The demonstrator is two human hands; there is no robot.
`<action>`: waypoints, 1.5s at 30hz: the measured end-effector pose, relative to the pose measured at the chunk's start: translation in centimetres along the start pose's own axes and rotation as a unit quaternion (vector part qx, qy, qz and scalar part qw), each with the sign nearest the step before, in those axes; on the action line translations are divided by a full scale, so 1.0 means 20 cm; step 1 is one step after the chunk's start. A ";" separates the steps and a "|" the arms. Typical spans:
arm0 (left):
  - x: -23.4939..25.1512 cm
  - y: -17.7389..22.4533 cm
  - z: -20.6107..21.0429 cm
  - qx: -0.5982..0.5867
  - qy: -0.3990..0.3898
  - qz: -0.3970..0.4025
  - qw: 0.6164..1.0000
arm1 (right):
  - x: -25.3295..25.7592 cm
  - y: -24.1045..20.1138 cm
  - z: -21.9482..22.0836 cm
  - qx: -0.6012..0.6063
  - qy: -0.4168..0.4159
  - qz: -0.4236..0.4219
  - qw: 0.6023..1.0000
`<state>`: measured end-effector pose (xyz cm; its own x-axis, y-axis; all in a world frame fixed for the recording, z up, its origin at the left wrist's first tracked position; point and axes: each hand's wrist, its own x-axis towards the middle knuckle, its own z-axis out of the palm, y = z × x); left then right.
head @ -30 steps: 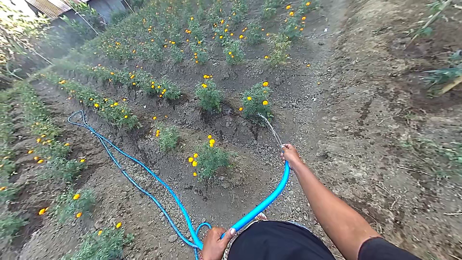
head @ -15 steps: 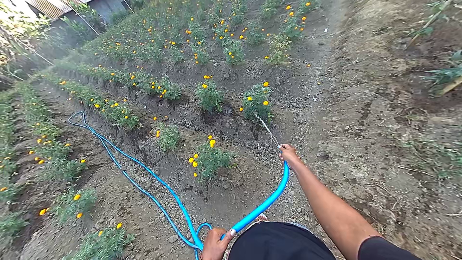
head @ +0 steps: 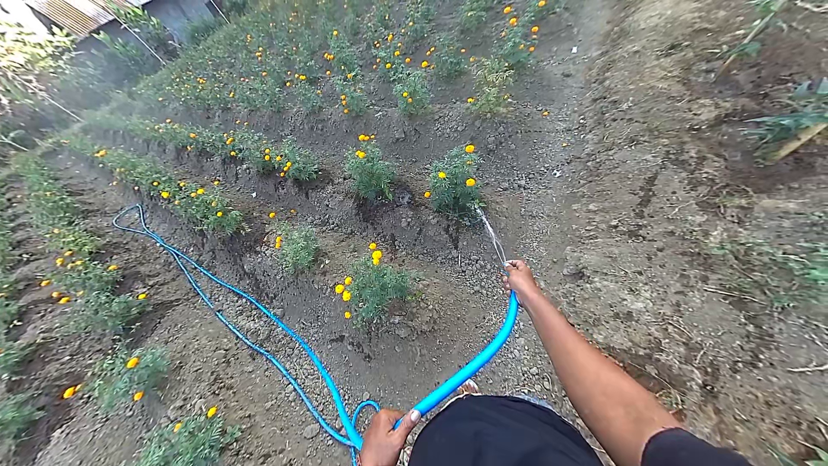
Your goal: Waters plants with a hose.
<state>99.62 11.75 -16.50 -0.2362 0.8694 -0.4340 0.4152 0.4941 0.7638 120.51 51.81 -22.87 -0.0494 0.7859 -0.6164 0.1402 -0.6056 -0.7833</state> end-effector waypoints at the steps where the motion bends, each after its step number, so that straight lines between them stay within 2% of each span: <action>1: 0.00 0.00 0.00 0.006 -0.001 0.005 1.000 | 0.00 0.00 0.00 -0.002 0.001 0.000 1.000; 11: -0.01 -0.02 0.00 0.019 -0.002 0.019 1.000 | -0.03 0.07 -0.03 -0.020 -0.006 0.036 0.999; 18: 0.02 0.00 0.00 0.028 -0.021 -0.004 0.999 | 0.00 0.09 -0.09 0.003 0.032 0.018 0.999; 34: 0.02 0.01 0.03 0.038 -0.015 0.011 0.999 | 0.00 0.10 -0.13 0.018 0.025 0.020 0.999; 41: 0.00 0.00 0.04 0.028 -0.005 0.020 0.999 | -0.01 0.14 -0.12 -0.029 0.019 0.034 0.999; 45: -0.02 -0.03 0.05 0.035 0.008 0.002 0.999 | -0.01 0.10 -0.08 -0.004 0.009 0.007 1.000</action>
<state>100.33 11.06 -17.12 -0.2486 0.8715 -0.4228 0.4760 0.4901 0.7302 122.35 50.52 -24.18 -0.0292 0.7795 -0.6257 0.1484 -0.6157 -0.7739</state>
